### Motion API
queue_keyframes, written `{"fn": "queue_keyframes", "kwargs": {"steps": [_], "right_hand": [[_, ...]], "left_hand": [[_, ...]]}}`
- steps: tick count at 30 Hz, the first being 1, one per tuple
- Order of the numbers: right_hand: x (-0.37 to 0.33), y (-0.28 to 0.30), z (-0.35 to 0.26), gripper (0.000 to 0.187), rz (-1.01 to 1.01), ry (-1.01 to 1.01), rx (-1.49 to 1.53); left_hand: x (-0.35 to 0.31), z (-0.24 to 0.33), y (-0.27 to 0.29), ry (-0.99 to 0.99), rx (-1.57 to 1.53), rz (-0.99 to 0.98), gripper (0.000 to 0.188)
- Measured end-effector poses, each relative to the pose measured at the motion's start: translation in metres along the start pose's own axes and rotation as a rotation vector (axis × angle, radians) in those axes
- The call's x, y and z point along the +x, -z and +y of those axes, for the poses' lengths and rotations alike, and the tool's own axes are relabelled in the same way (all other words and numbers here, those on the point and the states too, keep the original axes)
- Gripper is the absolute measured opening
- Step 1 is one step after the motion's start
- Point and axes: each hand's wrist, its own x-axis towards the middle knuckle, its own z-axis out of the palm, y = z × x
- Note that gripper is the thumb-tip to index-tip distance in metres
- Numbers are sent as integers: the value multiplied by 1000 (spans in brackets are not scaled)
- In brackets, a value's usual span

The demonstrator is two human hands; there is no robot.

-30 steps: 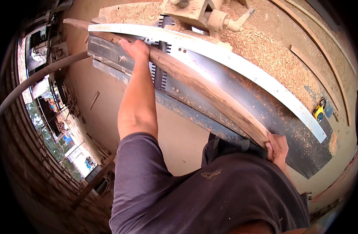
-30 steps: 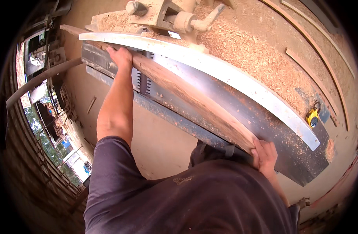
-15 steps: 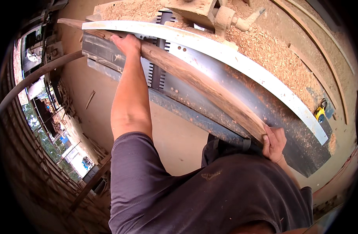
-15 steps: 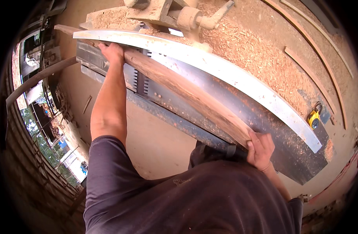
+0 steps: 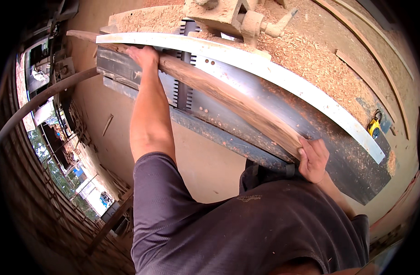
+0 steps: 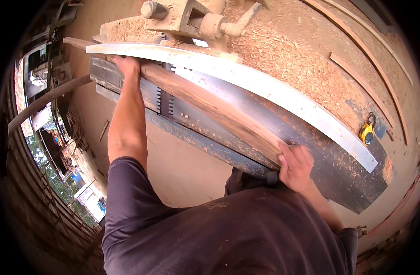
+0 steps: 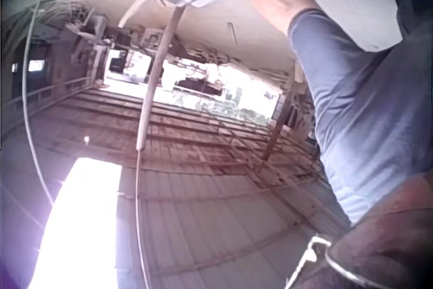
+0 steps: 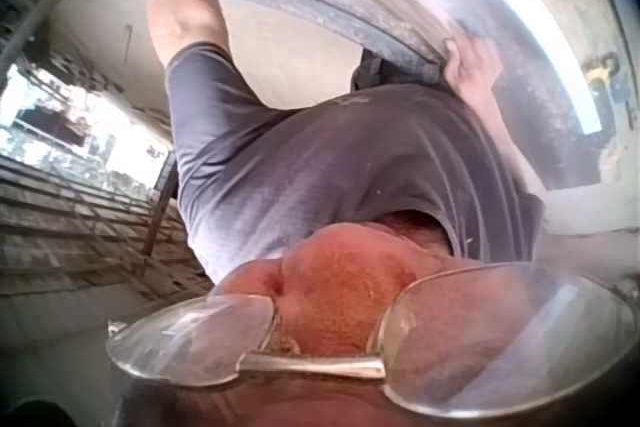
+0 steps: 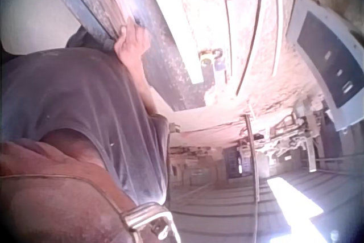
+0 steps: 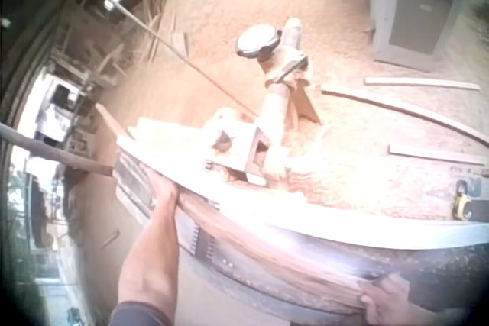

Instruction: The person uses a jointer machine to smooth and flatten the edges of wooden planks, measuring the pieces with a tape measure between passes.

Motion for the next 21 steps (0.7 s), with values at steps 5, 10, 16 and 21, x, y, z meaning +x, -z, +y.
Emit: {"fn": "queue_keyframes", "kwargs": {"steps": [5, 10, 16, 21], "right_hand": [[12, -10, -5, 31, 42, 16, 7], [25, -22, -11, 30, 53, 33, -16], [34, -37, -15, 28, 91, 55, -27], [39, -43, -19, 25, 98, 70, -48]], "left_hand": [[-43, 33, 11, 76, -1, -114, 73], [-90, 54, 15, 62, 18, -155, 75], [-154, 70, 10, 42, 47, -136, 76], [-203, 83, 5, 28, 46, -107, 75]]}}
